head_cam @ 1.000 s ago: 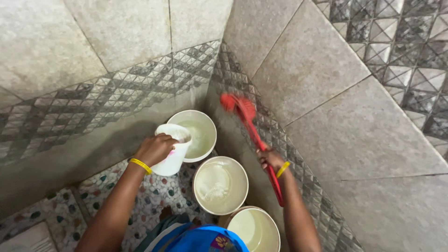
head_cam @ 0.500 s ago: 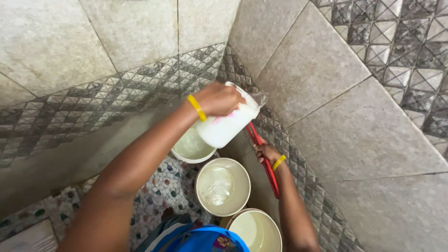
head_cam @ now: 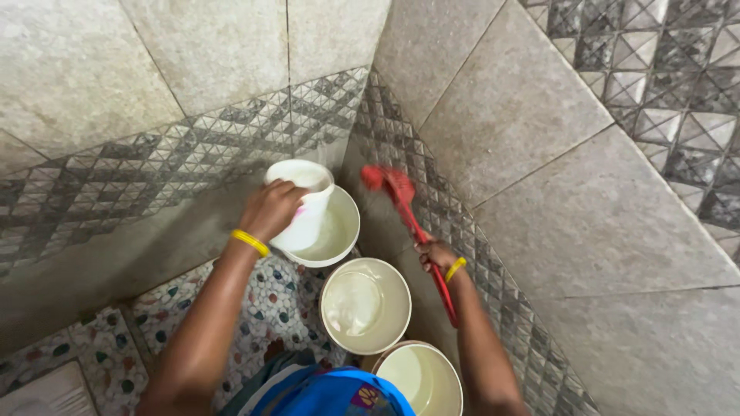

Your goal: The person scrubs the wall of a tiled room using a brush, while repeatedly dipping a cup into buckets of water to rinse the wall.

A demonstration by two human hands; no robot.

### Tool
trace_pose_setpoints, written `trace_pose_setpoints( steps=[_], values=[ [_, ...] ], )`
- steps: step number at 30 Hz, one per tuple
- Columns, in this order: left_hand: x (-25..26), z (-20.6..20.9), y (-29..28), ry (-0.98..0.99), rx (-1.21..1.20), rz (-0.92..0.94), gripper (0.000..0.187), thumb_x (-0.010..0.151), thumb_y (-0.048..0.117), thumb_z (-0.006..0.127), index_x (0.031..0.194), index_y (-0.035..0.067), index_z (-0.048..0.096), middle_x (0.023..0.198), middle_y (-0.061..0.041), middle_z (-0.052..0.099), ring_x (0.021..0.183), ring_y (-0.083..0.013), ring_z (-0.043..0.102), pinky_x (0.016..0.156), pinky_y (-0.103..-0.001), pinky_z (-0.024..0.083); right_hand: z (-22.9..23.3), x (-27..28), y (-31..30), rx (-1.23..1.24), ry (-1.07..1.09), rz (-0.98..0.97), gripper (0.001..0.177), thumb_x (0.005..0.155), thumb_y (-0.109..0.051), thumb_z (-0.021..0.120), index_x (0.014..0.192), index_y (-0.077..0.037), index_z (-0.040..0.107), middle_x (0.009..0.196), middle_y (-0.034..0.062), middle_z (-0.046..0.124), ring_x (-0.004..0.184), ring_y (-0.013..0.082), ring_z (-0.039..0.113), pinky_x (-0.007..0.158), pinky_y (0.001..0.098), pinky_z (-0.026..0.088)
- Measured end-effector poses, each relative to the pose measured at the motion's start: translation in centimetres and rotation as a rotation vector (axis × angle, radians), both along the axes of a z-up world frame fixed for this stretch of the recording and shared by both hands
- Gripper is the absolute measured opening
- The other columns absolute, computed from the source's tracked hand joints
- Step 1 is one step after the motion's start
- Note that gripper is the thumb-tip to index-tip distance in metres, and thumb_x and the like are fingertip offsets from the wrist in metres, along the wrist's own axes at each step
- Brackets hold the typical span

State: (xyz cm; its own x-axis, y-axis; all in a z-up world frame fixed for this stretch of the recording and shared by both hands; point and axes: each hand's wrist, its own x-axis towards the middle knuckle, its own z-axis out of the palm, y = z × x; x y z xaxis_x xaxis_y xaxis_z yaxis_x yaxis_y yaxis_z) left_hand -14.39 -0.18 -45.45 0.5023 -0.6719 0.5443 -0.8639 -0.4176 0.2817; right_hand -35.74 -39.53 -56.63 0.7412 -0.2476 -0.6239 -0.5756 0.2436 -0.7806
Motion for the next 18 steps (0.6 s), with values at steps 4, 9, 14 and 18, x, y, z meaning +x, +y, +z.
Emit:
trace_pose_setpoints(
  steps=[4,9,14,18],
  values=[
    [-0.9,-3.9,5.2,0.121,0.116,0.109,0.021,0.082,0.017,0.072,0.103,0.014,0.076,0.097,-0.005,0.073,0.095,-0.0259,0.069,0.076,-0.044,0.057,2.4,1.5,-2.7,-0.087,0.014,0.100,0.034,0.096,-0.007,0.064,0.129,-0.016,0.064,0.076,-0.0025,0.053,0.052,0.0094,0.048,0.042,0.0262,0.042],
    [-2.8,-6.0,7.8,0.198,0.224,0.210,0.016,0.085,0.017,0.070,0.100,0.017,0.075,0.096,-0.001,0.073,0.097,-0.0221,0.070,0.082,-0.041,0.058,12.6,4.5,-3.9,0.087,-0.299,-0.047,0.054,0.092,-0.004,0.059,0.139,-0.031,0.059,0.091,-0.0048,0.063,0.055,0.0028,0.044,0.043,0.0180,0.037],
    [-3.3,-4.8,6.2,0.214,0.068,0.157,0.020,0.081,0.017,0.072,0.100,0.015,0.075,0.095,-0.004,0.073,0.096,-0.0251,0.069,0.079,-0.043,0.058,1.6,7.0,-0.9,0.034,-0.125,0.086,0.051,0.094,-0.003,0.062,0.139,-0.026,0.057,0.089,-0.0053,0.057,0.056,0.0059,0.046,0.043,0.0219,0.039],
    [-2.9,-1.6,4.0,0.226,0.041,0.060,0.020,0.083,0.016,0.072,0.103,0.014,0.074,0.097,-0.003,0.073,0.096,-0.0254,0.069,0.076,-0.042,0.058,-0.1,8.0,-0.5,-0.094,0.037,0.014,0.050,0.094,-0.004,0.063,0.139,-0.025,0.065,0.084,-0.0027,0.053,0.054,0.0074,0.044,0.042,0.0231,0.040]
  ],
)
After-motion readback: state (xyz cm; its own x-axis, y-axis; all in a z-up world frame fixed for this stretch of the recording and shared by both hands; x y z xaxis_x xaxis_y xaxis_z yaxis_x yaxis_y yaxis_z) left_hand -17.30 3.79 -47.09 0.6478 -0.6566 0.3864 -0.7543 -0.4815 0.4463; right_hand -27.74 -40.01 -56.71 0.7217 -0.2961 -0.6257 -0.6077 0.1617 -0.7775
